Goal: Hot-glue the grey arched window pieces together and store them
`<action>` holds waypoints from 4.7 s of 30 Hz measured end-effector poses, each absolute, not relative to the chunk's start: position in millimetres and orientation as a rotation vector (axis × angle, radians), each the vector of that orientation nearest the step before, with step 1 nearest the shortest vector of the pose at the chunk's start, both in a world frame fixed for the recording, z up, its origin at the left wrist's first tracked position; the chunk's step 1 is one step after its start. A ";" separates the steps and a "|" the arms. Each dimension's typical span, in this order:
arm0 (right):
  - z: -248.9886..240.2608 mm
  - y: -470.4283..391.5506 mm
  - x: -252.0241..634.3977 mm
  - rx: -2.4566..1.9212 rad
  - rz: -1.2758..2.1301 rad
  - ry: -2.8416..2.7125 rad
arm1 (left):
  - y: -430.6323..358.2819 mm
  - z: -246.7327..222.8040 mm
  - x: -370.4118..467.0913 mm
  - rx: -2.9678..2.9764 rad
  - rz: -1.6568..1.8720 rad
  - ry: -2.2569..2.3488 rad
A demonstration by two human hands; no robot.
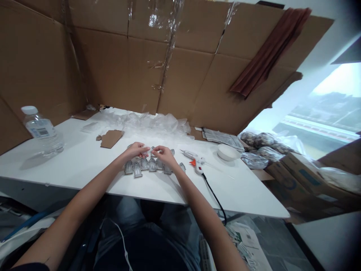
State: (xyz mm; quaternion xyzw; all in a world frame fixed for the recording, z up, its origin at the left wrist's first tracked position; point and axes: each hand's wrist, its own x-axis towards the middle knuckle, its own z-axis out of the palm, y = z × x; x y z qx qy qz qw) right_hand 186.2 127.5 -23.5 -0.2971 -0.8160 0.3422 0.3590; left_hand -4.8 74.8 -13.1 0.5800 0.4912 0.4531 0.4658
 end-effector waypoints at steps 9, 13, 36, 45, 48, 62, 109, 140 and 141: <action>-27.4 131.0 171.2 -0.744 1.073 -1.953 | 74.6 -11.4 -6.0 1.467 1.067 1.128; -29.6 128.3 174.2 -0.762 1.072 -1.923 | 82.0 -17.2 -9.4 1.471 1.072 1.118; -22.4 109.0 182.2 -0.653 0.769 -2.347 | 78.4 -12.4 -13.4 1.469 1.239 1.197; -25.0 97.1 181.0 -0.502 0.127 -2.461 | 81.2 -15.9 -16.0 1.539 1.249 1.207; -25.5 90.9 183.3 -0.498 0.025 -2.524 | 80.9 -16.3 -16.4 1.552 1.245 1.216; -25.7 115.3 179.2 -0.874 0.768 -1.930 | 74.3 -12.6 -6.7 1.680 0.970 1.043; -17.1 90.0 172.7 -0.799 0.815 -1.849 | 72.2 -5.0 -6.1 1.542 1.052 1.002; -14.0 110.2 164.9 -0.842 1.024 -1.736 | 73.1 -6.1 -6.2 1.647 1.228 1.242; -14.5 111.6 165.5 -0.838 1.069 -1.760 | 71.8 -5.8 -5.0 1.670 1.193 1.234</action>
